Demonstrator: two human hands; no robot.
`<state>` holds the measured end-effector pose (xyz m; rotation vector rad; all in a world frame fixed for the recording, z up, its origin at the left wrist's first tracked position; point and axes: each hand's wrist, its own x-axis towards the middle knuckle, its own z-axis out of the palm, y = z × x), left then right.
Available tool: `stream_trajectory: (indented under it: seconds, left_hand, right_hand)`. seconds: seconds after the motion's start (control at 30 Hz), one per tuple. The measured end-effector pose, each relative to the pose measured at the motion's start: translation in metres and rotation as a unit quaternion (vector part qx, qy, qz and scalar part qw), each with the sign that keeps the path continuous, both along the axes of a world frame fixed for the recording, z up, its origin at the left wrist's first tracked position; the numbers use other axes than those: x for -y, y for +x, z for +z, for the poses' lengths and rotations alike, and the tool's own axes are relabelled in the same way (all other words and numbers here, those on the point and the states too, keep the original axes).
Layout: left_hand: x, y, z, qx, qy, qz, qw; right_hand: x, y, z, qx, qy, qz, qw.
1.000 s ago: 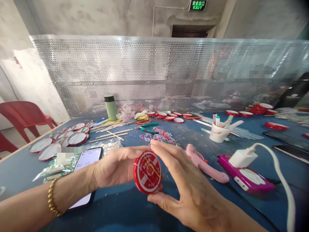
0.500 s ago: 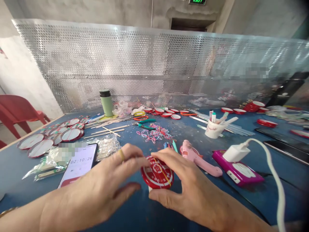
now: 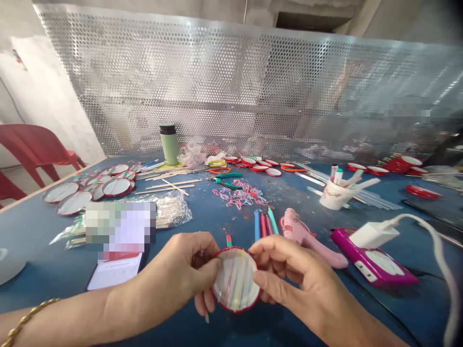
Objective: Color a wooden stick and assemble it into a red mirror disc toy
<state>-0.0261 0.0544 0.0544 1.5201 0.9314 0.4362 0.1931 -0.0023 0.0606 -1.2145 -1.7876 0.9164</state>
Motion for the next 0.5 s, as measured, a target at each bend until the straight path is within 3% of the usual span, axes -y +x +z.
stream_trajectory:
  seconds: [0.17,0.3,0.5]
  left_hand:
    - [0.008,0.006,-0.013,0.007,-0.074,0.002,0.997]
    - [0.021,0.000,-0.021,-0.030,-0.099,-0.014,0.994]
    - [0.026,-0.007,-0.001,-0.177,0.025,-0.081,0.981]
  right_hand:
    - [0.003,-0.003,-0.017,-0.021,-0.040,-0.024,0.999]
    - [0.011,-0.006,-0.023,0.057,0.003,-0.035,0.998]
    - [0.023,-0.006,-0.028,0.191,0.112,-0.042,0.974]
